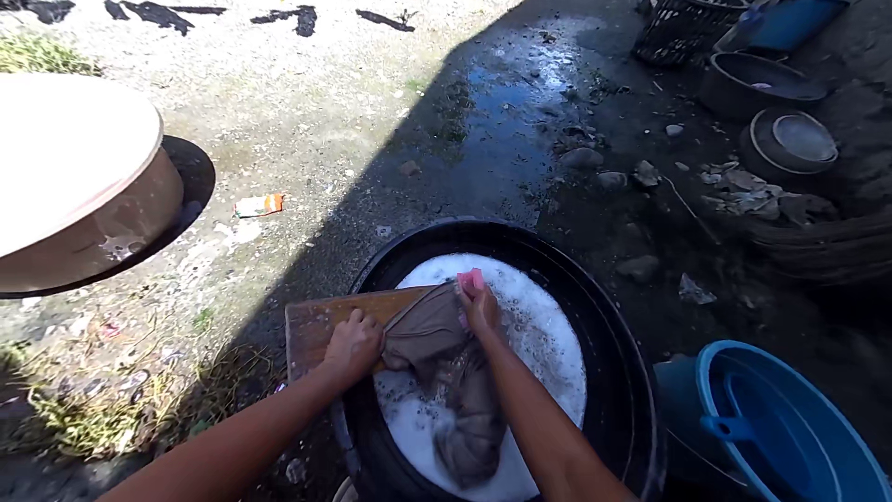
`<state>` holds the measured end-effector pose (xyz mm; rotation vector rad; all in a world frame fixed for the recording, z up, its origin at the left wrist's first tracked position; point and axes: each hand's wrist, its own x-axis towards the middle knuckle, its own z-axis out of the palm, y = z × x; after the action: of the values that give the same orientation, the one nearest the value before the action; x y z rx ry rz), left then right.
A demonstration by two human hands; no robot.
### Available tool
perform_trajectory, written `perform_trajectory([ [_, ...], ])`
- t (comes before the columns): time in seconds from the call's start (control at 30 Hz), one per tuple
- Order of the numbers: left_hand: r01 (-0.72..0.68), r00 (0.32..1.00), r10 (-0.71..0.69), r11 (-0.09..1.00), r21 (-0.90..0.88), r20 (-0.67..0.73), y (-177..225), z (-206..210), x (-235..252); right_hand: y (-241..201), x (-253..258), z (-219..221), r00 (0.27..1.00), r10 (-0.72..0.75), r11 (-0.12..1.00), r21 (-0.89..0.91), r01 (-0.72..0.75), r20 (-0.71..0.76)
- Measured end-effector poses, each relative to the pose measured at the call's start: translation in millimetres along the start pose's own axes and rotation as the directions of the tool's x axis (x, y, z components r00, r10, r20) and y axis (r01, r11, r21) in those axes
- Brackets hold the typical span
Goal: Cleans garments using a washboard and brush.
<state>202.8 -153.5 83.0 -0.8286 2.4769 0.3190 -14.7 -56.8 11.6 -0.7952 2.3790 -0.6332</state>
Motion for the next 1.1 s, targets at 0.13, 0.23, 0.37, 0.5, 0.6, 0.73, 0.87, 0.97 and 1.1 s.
perform_trajectory([
  [0.13,-0.002,1.000,0.002,1.000,-0.002,-0.012,0.9,0.2,0.6,-44.9,-64.1,25.5,0.981,-0.175,0.982,0.079,0.169,0.079],
  [0.23,-0.015,1.000,0.015,1.000,-0.004,-0.023,-2.4,0.0,0.9,-38.3,-72.1,29.0,0.964,-0.257,0.962,0.110,0.249,0.069],
  [0.37,-0.092,0.996,0.092,0.995,-0.042,-0.010,-8.6,-3.1,1.1,45.6,12.7,-13.5,0.999,0.027,0.997,0.072,-0.024,-0.043],
  [0.5,-0.281,0.960,0.279,0.953,-0.113,-0.031,-21.0,-6.9,-1.7,136.9,3.0,-33.8,0.926,0.100,0.972,0.235,-0.013,-0.363],
  [0.6,-0.529,0.841,0.473,0.820,-0.217,-0.261,-20.2,8.5,-10.3,175.3,-38.9,-12.7,0.850,0.230,0.973,0.107,-0.203,-0.475],
  [0.73,-0.514,0.846,0.444,0.825,-0.233,-0.295,-6.4,11.7,-20.6,138.9,-51.1,-4.4,0.902,0.328,0.944,0.058,-0.326,-0.281],
  [0.87,-0.233,0.969,0.226,0.970,-0.069,-0.101,-11.3,17.4,-19.9,47.0,-59.5,33.3,0.790,-0.308,0.889,0.135,0.437,-0.530],
  [0.97,-0.210,0.973,0.206,0.977,-0.023,-0.100,-7.8,21.2,-20.9,-19.1,-101.7,51.2,0.850,-0.489,0.832,0.188,0.522,-0.196],
  [1.1,-0.195,0.977,0.193,0.981,-0.017,-0.089,-9.1,21.1,-23.0,-0.5,-29.9,10.6,0.988,-0.151,0.987,0.059,0.151,-0.007],
])
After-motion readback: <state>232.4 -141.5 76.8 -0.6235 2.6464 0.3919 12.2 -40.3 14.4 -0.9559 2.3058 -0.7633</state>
